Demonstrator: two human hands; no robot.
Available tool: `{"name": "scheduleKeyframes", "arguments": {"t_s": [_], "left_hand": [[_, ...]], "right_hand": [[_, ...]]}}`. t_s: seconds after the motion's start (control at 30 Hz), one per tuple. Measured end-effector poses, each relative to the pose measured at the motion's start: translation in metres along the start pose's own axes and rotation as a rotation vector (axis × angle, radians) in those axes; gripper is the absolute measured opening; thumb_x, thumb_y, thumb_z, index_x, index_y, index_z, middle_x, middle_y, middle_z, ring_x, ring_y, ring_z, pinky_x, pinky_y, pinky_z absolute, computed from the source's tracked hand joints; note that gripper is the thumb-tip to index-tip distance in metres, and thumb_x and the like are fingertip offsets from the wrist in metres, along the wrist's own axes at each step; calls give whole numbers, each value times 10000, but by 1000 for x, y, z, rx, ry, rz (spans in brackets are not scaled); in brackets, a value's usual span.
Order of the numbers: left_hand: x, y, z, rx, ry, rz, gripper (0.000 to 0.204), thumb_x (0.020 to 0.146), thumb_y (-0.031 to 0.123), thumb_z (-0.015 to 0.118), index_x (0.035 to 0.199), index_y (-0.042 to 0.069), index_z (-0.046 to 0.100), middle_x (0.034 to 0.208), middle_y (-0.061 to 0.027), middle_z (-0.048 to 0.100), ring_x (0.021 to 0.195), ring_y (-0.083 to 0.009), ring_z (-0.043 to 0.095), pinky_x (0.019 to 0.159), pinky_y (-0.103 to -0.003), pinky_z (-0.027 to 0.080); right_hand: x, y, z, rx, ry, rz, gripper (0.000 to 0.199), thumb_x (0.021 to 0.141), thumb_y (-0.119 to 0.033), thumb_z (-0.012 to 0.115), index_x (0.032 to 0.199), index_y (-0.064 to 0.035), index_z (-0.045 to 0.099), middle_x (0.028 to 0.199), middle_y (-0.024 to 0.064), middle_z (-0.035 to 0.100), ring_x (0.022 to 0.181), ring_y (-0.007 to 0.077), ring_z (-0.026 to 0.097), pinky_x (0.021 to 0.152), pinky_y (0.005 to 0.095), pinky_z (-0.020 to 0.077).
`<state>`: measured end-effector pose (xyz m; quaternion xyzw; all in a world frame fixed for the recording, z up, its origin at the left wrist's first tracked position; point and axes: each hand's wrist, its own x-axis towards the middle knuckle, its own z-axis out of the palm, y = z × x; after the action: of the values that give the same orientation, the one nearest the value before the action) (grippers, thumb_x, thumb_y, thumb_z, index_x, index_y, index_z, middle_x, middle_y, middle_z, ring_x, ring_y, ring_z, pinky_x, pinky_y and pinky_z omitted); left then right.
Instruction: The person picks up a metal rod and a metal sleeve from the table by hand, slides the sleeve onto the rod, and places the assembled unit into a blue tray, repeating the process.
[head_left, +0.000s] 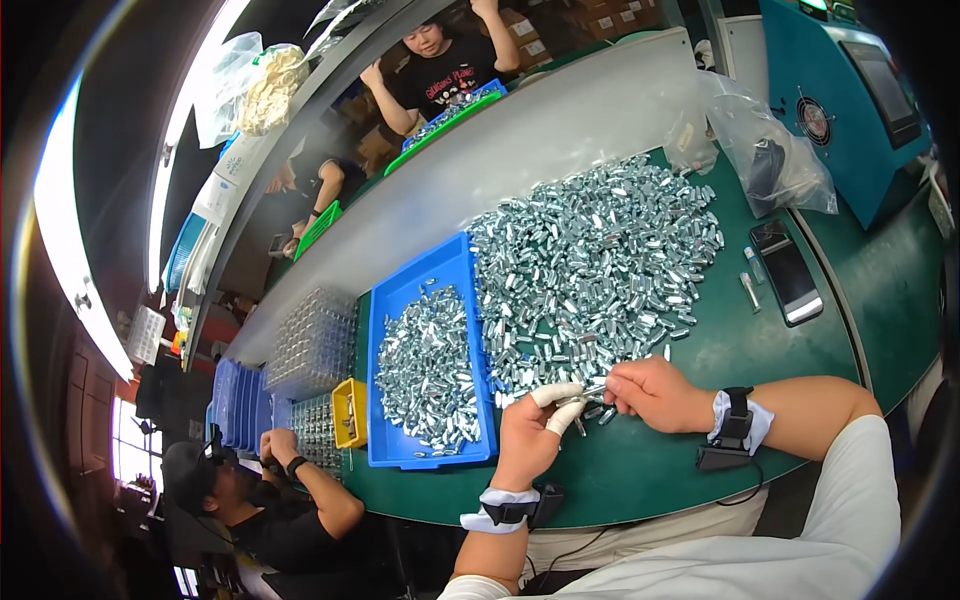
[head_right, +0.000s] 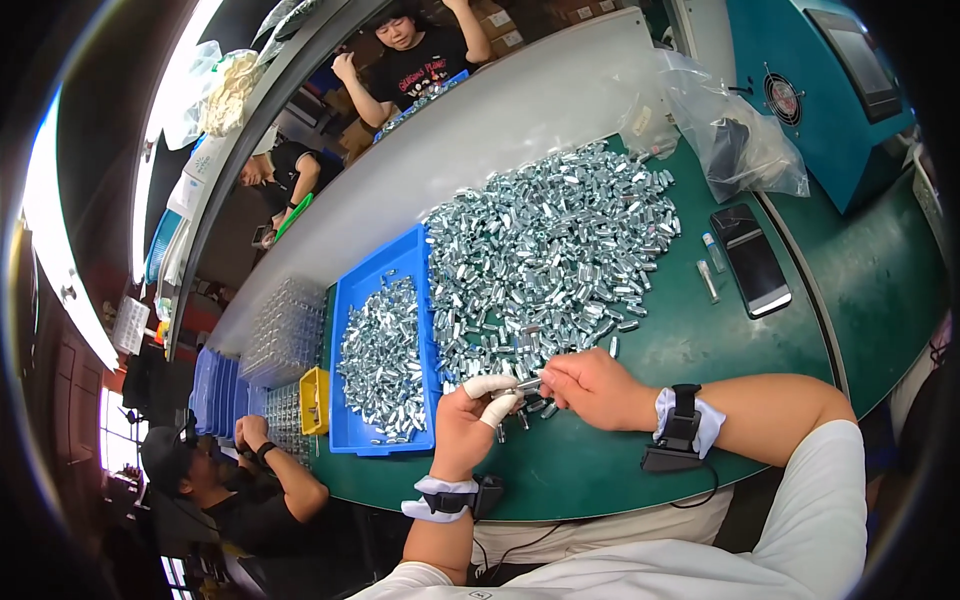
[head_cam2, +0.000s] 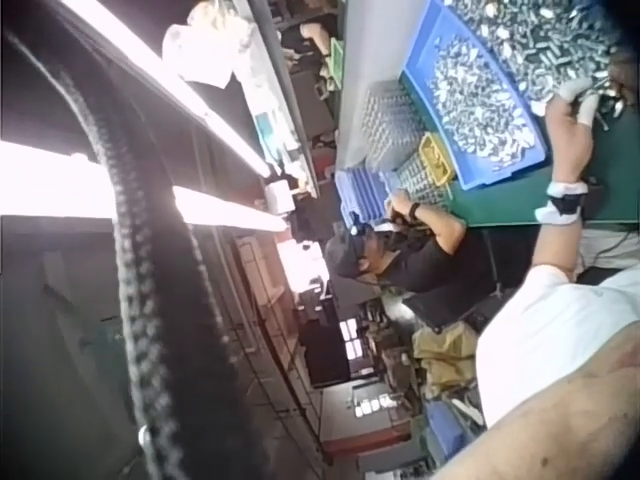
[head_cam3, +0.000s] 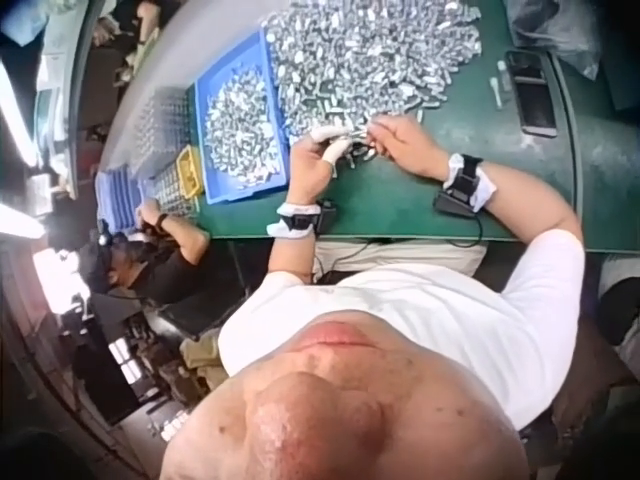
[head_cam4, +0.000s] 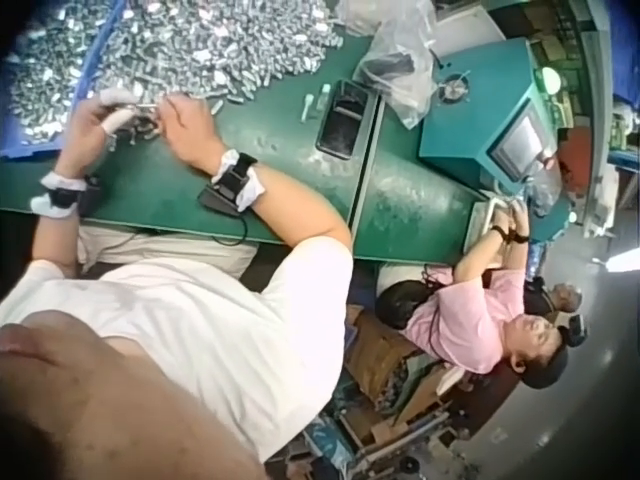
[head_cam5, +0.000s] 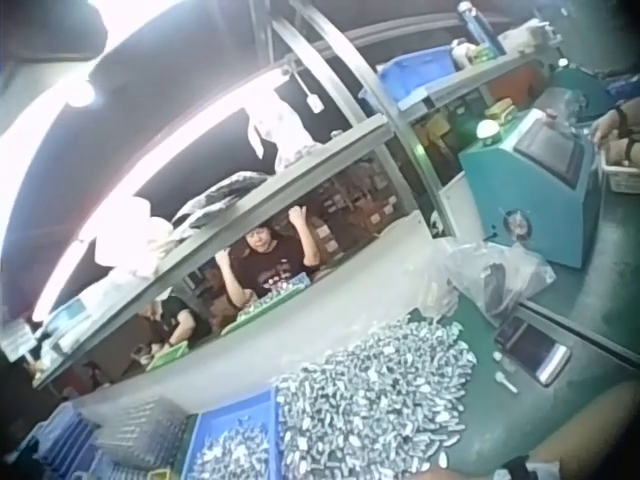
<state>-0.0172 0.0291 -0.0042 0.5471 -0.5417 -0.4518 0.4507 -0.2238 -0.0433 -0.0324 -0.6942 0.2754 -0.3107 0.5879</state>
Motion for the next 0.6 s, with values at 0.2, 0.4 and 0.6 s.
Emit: {"name": "scheduleKeyframes", "arguments": {"t_s": [0.2,0.4,0.6], "left_hand": [[1,-2,2,131,26,46,243,877,-59,659,1119,-35,657,1021,-115,700,913,-156,672,810,-269,546],[6,-5,6,69,39,27,260,878,-52,661,1136,-33,641,1010,-121,703,885,-158,676,790,-266,548],[5,-3,3,-52,-2,-116,211,880,-37,666,1086,-27,617,968,-110,708,832,-146,676,714,-254,541]], "right_hand": [[1,-4,0,-39,33,-44,271,991,-175,495,831,-12,641,623,59,615,554,153,584,548,298,465],[2,-1,-2,-27,-5,-10,278,1004,-177,477,853,-9,639,649,40,611,574,106,573,548,258,455],[3,-6,-2,-42,9,3,266,987,-157,499,818,-10,640,617,61,610,556,145,585,546,296,464]]}}
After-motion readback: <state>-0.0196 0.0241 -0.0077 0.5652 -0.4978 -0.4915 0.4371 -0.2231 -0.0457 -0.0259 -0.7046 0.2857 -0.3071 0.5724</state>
